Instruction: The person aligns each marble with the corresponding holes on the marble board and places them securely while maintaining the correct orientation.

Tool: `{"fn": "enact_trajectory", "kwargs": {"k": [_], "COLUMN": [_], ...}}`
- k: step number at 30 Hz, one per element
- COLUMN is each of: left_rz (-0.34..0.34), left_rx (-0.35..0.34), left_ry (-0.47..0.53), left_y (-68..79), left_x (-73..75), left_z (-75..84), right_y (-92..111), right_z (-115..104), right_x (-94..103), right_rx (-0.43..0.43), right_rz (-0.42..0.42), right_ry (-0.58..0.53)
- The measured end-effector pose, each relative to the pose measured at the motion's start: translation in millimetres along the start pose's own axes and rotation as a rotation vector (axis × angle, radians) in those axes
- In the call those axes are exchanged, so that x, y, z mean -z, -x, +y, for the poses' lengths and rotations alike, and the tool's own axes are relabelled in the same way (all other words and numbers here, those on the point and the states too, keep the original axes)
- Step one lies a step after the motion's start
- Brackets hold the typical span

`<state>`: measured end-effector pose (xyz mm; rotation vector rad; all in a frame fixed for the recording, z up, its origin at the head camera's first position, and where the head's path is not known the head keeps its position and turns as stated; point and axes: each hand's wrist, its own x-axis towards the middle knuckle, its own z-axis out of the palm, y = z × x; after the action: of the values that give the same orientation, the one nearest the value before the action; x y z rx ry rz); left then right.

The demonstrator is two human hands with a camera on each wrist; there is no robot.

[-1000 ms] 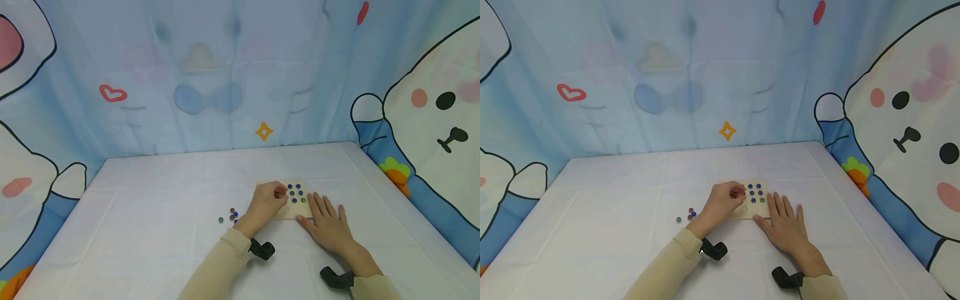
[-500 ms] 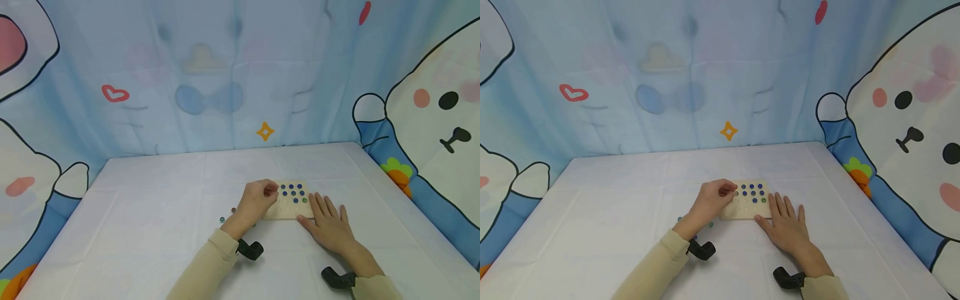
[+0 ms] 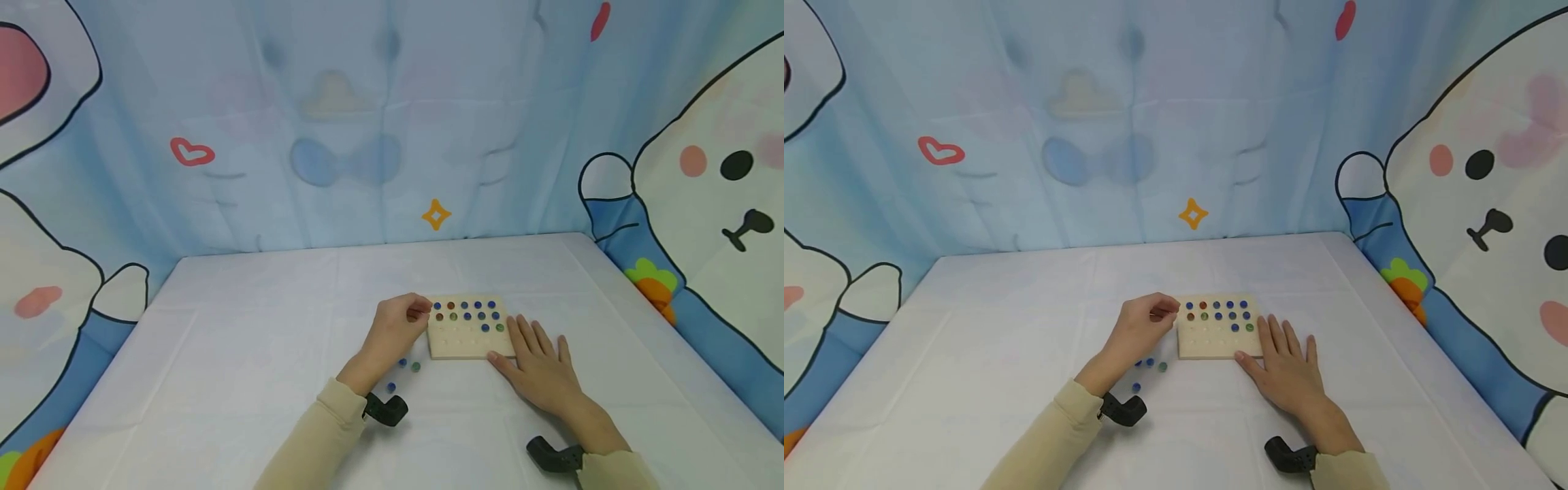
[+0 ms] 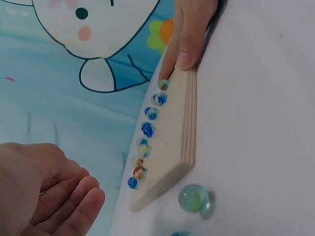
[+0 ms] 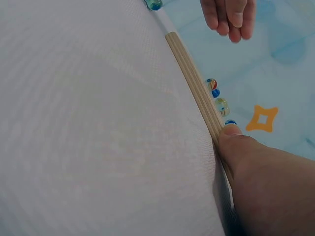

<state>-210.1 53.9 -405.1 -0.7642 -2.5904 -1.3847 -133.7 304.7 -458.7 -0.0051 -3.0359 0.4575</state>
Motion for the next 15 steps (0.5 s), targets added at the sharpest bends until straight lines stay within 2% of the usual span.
{"fn": "enact_trajectory", "kwargs": {"k": [6,15], "left_rz": [-0.013,0.022], "left_rx": [0.033,0.052], "left_ry": [0.018,0.003], "left_y": [6.7,20.1], "left_x": [7.3,21.1], "left_z": [-9.3,-20.1], "right_y": [0,1], "right_z": [0,-3], "right_x": [0.5,1.9], "right_rx": [-0.004,-0.009], "right_rz": [-0.005,-0.013], "right_ry": [-0.002,-0.012]}}
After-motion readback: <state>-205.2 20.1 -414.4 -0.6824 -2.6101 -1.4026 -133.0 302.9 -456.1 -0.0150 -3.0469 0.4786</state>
